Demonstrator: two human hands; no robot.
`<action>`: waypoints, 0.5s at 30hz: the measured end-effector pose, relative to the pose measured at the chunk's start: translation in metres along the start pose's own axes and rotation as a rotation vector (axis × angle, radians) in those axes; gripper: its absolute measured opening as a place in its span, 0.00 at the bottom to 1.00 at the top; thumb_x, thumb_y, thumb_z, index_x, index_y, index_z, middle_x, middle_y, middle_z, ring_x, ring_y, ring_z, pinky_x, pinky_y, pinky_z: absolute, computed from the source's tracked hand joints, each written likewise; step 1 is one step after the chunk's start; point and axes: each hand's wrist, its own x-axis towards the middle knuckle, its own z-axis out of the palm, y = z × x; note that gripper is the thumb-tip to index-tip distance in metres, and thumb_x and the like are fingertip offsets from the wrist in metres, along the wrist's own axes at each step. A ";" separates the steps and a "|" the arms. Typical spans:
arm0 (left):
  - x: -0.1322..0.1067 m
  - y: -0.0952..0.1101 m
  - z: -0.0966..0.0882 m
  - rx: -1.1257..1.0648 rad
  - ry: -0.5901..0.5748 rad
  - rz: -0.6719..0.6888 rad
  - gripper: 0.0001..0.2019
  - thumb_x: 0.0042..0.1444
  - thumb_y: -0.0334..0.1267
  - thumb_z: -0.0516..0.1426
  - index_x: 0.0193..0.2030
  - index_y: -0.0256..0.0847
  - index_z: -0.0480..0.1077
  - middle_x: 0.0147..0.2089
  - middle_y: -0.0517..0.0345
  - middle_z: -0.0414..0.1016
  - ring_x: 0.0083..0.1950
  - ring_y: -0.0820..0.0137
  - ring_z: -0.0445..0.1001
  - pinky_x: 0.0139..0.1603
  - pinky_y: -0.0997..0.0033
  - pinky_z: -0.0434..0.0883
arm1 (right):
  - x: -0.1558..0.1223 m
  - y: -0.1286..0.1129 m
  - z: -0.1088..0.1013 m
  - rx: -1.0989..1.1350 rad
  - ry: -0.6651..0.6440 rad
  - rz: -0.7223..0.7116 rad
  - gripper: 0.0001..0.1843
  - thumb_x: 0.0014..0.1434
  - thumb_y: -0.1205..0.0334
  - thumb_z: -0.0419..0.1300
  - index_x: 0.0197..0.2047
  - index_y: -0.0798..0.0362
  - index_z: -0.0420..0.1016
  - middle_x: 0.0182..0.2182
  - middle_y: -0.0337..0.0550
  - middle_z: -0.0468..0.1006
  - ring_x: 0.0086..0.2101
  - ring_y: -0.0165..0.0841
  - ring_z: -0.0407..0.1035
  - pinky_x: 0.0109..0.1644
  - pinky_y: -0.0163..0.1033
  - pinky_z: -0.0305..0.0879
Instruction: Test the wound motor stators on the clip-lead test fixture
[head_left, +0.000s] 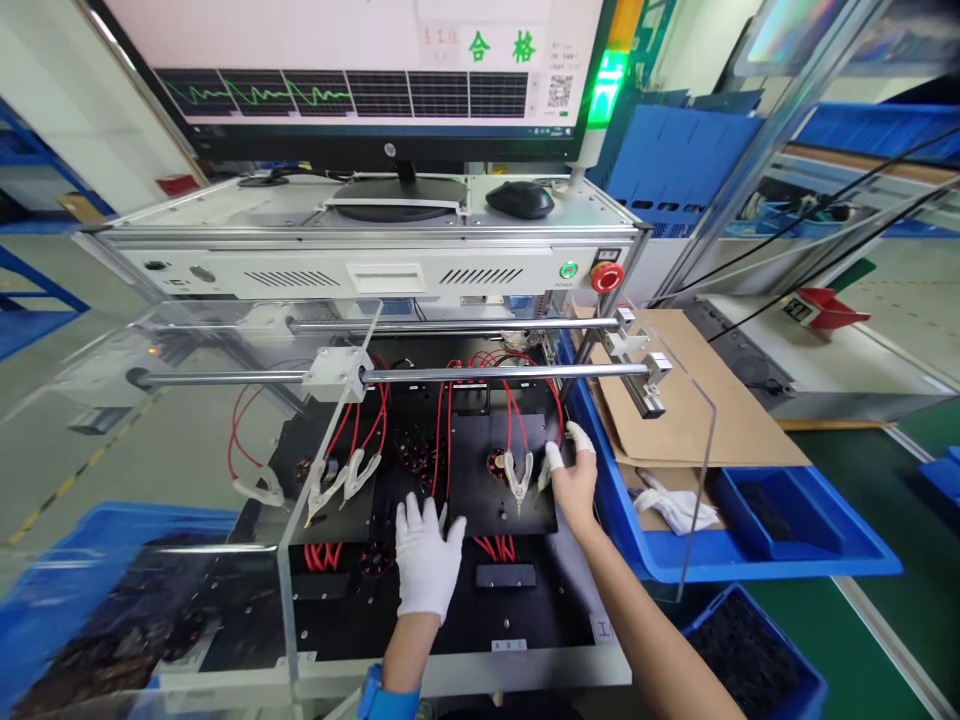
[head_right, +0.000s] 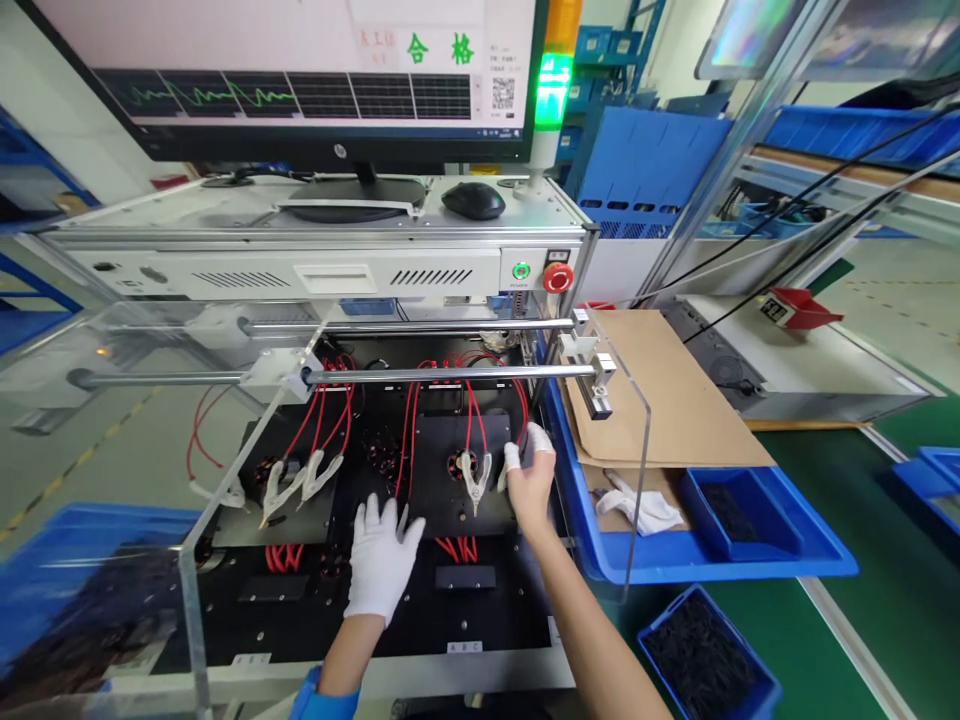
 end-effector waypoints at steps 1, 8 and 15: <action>0.000 -0.003 0.001 0.047 -0.055 -0.030 0.24 0.48 0.43 0.58 0.49 0.30 0.67 0.59 0.34 0.58 0.62 0.44 0.51 0.58 0.40 0.56 | -0.003 -0.009 -0.001 -0.074 -0.126 -0.172 0.20 0.54 0.61 0.54 0.51 0.53 0.67 0.50 0.50 0.67 0.51 0.38 0.59 0.56 0.48 0.55; 0.016 0.007 -0.019 -0.343 -0.235 -0.110 0.08 0.48 0.31 0.56 0.36 0.39 0.71 0.52 0.46 0.68 0.56 0.57 0.63 0.57 0.50 0.61 | 0.000 -0.047 0.004 -0.354 -0.779 -0.746 0.12 0.50 0.73 0.55 0.28 0.49 0.78 0.56 0.41 0.62 0.60 0.44 0.46 0.61 0.59 0.44; 0.041 0.049 -0.010 -1.515 -0.170 -0.521 0.34 0.48 0.39 0.60 0.60 0.47 0.49 0.50 0.50 0.67 0.41 0.69 0.73 0.46 0.61 0.72 | -0.003 -0.035 0.003 -0.321 -0.768 -0.749 0.10 0.52 0.68 0.58 0.32 0.46 0.78 0.56 0.41 0.62 0.59 0.45 0.49 0.58 0.62 0.48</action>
